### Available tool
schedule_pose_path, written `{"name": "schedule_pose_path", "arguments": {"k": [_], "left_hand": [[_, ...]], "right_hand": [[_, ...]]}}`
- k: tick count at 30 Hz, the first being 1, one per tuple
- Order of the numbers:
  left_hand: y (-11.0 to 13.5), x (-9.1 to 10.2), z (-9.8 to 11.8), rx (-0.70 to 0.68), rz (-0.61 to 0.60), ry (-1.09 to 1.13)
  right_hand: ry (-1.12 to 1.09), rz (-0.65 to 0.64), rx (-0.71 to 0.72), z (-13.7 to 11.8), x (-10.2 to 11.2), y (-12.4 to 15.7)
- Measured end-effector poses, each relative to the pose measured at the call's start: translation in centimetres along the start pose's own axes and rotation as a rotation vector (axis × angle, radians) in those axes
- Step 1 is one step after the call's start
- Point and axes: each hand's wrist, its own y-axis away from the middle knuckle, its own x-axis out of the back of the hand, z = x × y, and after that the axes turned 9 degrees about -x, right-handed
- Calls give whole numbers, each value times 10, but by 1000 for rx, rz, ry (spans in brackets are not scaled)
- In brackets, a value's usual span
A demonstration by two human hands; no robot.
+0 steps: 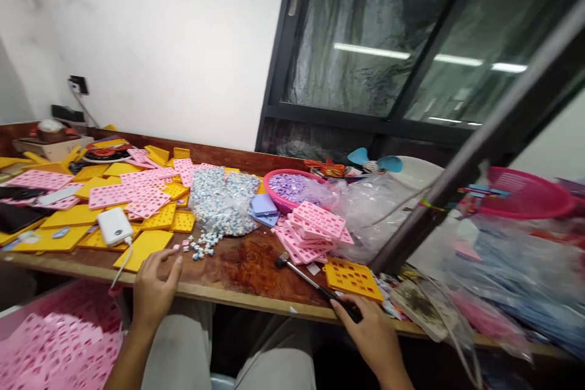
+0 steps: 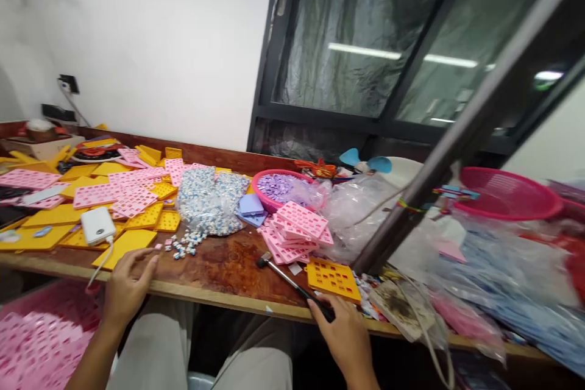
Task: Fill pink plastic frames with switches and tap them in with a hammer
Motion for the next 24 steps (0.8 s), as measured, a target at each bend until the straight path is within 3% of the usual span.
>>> {"name": "schedule_pose_path", "arguments": {"k": [5, 7, 9, 12, 14, 17, 20, 24], "left_hand": [[27, 55, -79, 231, 302, -294], [36, 76, -117, 390, 391, -455], [49, 95, -155, 640, 336, -607], [74, 107, -198, 915, 41, -700], [90, 104, -214, 939, -112, -660], [106, 92, -222, 922, -221, -621], [109, 87, -226, 927, -234, -637], [104, 97, -231, 957, -135, -673]], "right_hand": [[-160, 59, 129, -47, -12, -9], [-248, 31, 175, -72, -22, -10], [-320, -34, 219, -94, -35, -8], [-411, -155, 289, -121, -58, -4], [-447, -223, 325, -136, -73, -1], [-450, -299, 362, -150, -89, 3], [-436, -324, 358, -152, -94, 5], [-428, -326, 302, -147, -90, 5]]}}
